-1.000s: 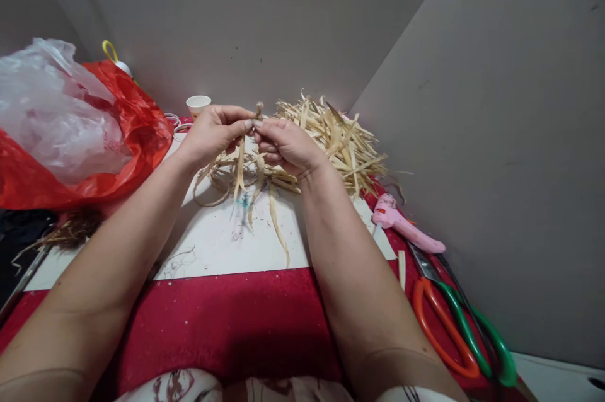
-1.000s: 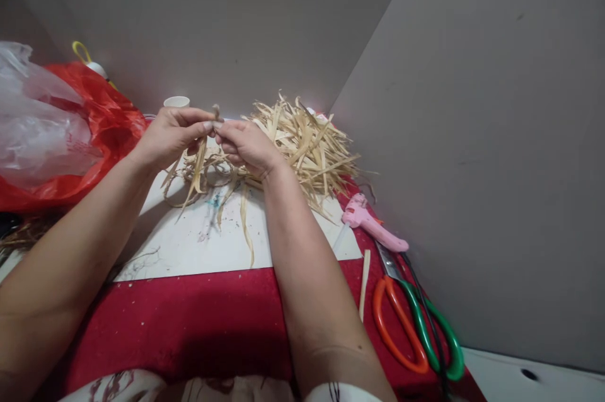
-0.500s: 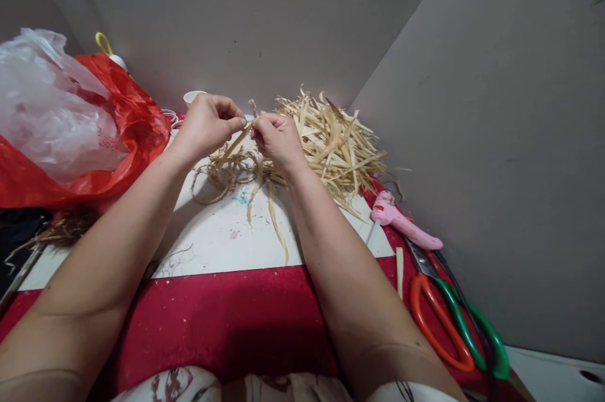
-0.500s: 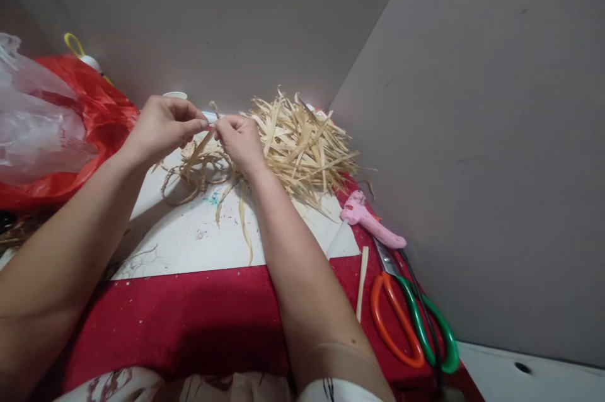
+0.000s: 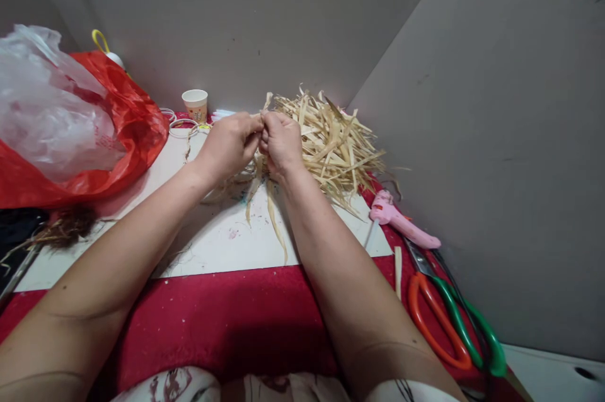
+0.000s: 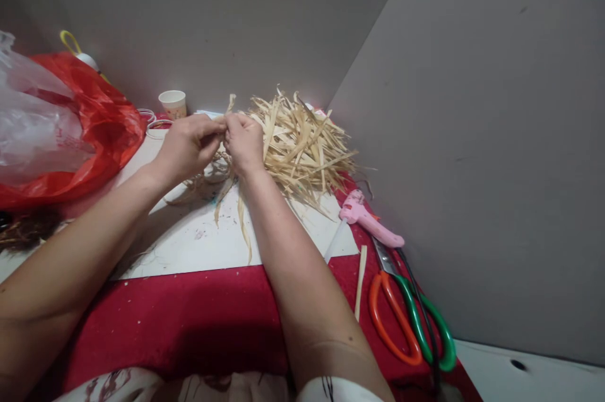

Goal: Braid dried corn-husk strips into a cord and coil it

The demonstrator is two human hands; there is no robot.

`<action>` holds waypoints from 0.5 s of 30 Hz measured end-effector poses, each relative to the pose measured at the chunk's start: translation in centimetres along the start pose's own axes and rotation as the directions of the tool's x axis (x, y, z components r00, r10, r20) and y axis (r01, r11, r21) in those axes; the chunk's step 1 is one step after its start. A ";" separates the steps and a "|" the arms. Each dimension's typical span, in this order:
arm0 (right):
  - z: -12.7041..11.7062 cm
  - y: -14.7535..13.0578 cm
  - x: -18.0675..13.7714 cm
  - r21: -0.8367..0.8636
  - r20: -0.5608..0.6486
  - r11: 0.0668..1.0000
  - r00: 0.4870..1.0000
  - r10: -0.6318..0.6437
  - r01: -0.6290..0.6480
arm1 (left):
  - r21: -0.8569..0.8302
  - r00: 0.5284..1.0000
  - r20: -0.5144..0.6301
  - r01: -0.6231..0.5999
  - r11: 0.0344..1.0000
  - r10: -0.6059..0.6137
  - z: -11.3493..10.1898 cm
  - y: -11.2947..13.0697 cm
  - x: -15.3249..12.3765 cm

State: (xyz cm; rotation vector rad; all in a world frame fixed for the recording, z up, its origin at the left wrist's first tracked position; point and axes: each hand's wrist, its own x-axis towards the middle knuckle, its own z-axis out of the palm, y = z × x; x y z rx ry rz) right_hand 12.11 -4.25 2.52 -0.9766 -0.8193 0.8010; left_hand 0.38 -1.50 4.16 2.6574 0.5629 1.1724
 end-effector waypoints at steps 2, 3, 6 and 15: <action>-0.2 0.0 0.2 -0.004 0.015 1.000 1.000 -0.011 0.012 | -0.078 0.996 -0.071 0.044 0.996 -0.050 -0.4 0.0 0.3; -0.3 -0.1 0.2 -0.014 0.039 1.000 0.999 -0.014 0.014 | -0.128 0.983 -0.143 0.095 0.987 -0.113 -0.7 -0.1 0.5; -0.4 -0.6 -0.2 -0.059 0.160 0.998 0.987 0.007 0.003 | -0.305 0.908 -0.254 0.253 0.918 -0.335 -1.9 -0.5 1.2; -0.4 -1.7 -1.2 -0.214 0.413 0.977 0.906 0.090 0.000 | -0.549 0.889 0.179 0.445 0.707 -0.421 -2.9 -0.4 1.1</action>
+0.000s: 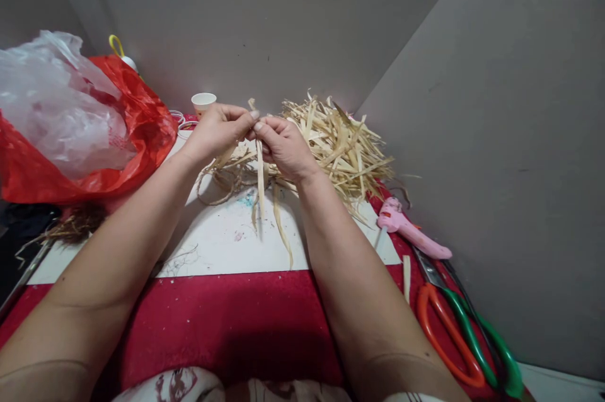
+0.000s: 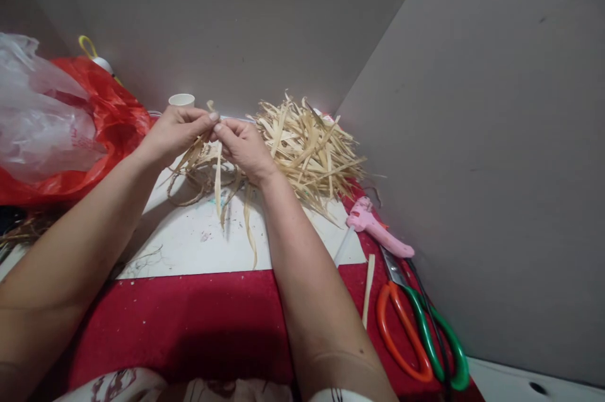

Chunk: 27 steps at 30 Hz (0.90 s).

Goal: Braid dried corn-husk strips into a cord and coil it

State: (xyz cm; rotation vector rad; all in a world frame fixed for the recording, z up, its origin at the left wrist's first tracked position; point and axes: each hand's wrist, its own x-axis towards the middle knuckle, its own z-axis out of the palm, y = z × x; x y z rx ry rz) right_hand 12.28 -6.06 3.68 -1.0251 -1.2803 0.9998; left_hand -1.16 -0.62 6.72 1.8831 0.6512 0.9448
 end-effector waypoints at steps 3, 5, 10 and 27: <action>-0.3 -0.2 0.0 -0.042 0.046 0.999 0.999 -0.013 0.015 | 0.025 0.999 -0.003 0.036 0.999 -0.036 0.0 0.1 0.0; -0.5 -0.2 0.0 -0.080 0.075 0.997 0.997 -0.019 0.025 | 0.028 0.998 0.012 0.064 0.998 -0.064 -0.1 0.1 0.0; -0.5 0.1 0.1 -0.289 0.058 0.950 0.993 -0.107 0.119 | 0.056 0.998 -0.042 0.056 0.997 -0.053 0.3 -0.9 0.0; -0.9 0.2 0.1 -0.094 0.018 0.994 0.998 0.057 -0.055 | -0.213 0.960 0.036 0.280 0.936 -0.279 -0.3 -0.6 0.4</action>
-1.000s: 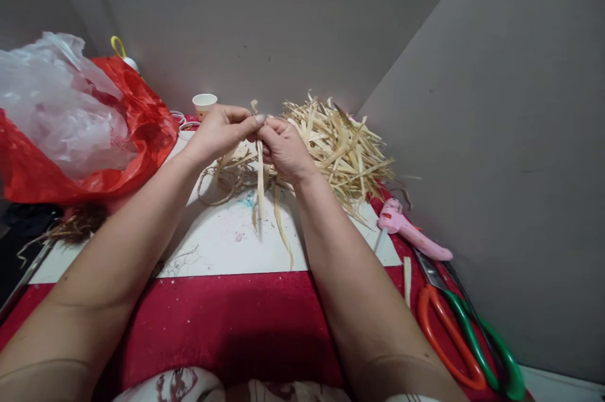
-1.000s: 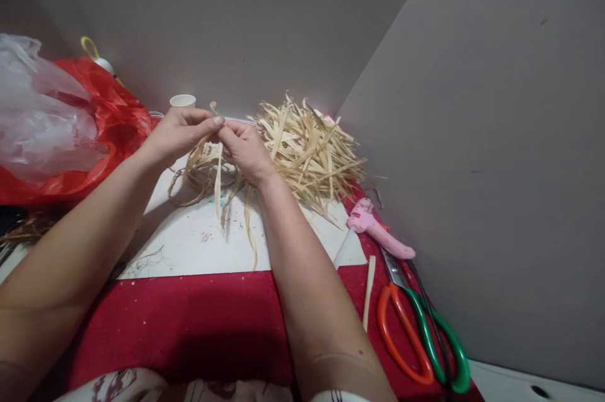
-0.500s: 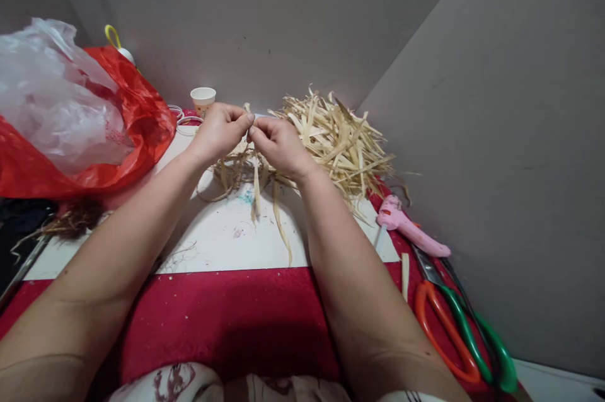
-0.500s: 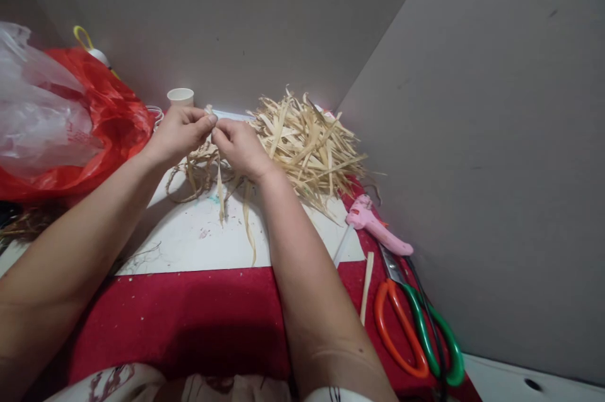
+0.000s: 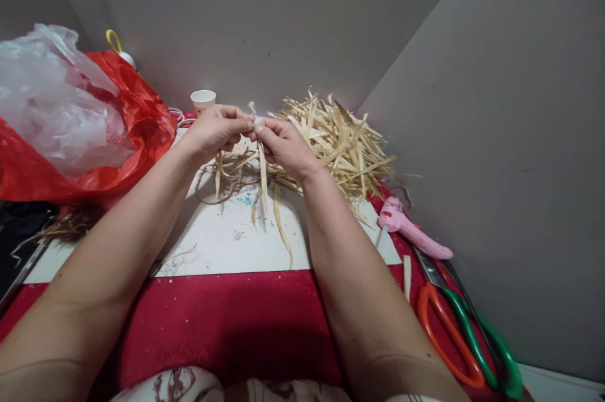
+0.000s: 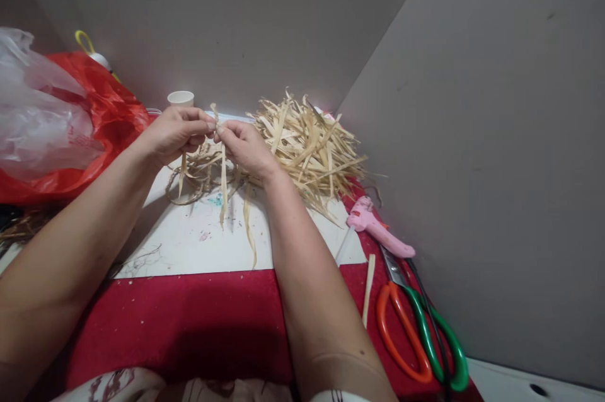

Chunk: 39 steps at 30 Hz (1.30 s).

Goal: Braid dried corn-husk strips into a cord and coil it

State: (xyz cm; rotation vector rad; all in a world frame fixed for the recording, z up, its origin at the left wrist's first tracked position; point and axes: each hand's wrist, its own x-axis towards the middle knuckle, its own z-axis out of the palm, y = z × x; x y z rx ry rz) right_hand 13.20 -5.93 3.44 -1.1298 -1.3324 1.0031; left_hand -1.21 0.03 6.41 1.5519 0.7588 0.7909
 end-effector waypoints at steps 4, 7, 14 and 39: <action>0.2 -0.1 -0.1 0.010 0.010 1.000 1.000 0.018 -0.018 | 0.033 0.999 -0.027 -0.022 0.999 0.023 -0.1 0.0 0.0; 0.2 -0.1 -0.1 -0.005 0.012 1.000 1.000 0.013 -0.013 | 0.060 0.998 -0.038 -0.038 0.997 0.041 -0.1 -0.1 0.1; -0.1 0.3 0.0 -0.089 0.012 0.996 1.000 -0.012 0.013 | 0.212 0.998 0.012 -0.065 0.975 0.064 -0.9 -0.6 0.3; -0.1 -0.1 0.5 -0.348 -0.227 0.929 0.951 -0.212 0.124 | 0.238 0.958 -0.196 -0.161 0.958 0.209 0.1 -0.9 0.2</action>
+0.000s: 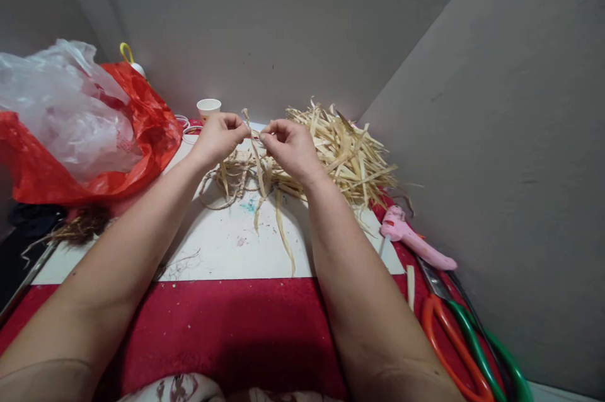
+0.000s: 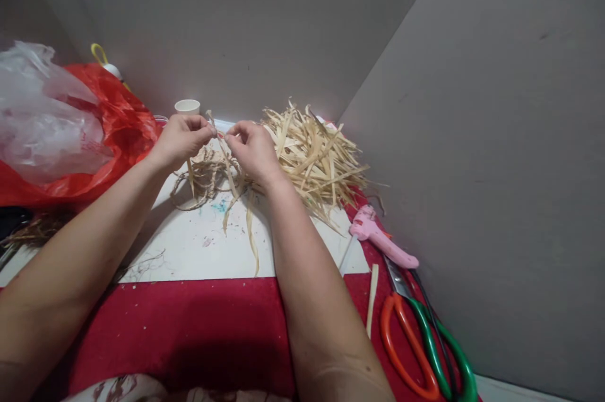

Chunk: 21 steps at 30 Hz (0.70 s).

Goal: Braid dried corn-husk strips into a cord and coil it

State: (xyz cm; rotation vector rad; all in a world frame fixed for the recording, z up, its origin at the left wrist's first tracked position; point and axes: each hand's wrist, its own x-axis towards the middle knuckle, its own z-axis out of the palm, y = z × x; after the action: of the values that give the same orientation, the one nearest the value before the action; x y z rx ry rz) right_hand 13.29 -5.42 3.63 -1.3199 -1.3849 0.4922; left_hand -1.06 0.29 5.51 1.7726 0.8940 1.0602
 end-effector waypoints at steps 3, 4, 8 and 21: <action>0.3 -0.5 0.1 0.013 -0.014 1.000 1.000 0.023 -0.023 | 0.006 0.998 -0.047 -0.041 0.999 0.041 0.4 -0.1 -0.1; 0.4 -0.6 0.1 0.011 0.001 1.000 1.000 0.021 -0.021 | -0.017 0.997 -0.057 -0.049 0.999 0.048 0.5 -0.1 -0.1; 0.8 -0.9 -0.2 -0.143 0.025 0.986 0.997 -0.079 0.082 | -0.185 0.997 -0.072 -0.014 0.983 0.001 1.1 -0.3 -0.1; 0.8 -3.8 -1.8 -0.801 0.163 0.560 0.977 -0.135 0.211 | -0.466 0.953 0.107 0.299 0.833 -0.283 1.5 1.2 -0.8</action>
State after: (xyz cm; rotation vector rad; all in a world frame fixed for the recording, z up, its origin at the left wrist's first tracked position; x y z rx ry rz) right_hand 10.58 -7.81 5.87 -1.8709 -1.8996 -0.3188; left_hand 0.15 -1.34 5.94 1.1931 0.7683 0.9463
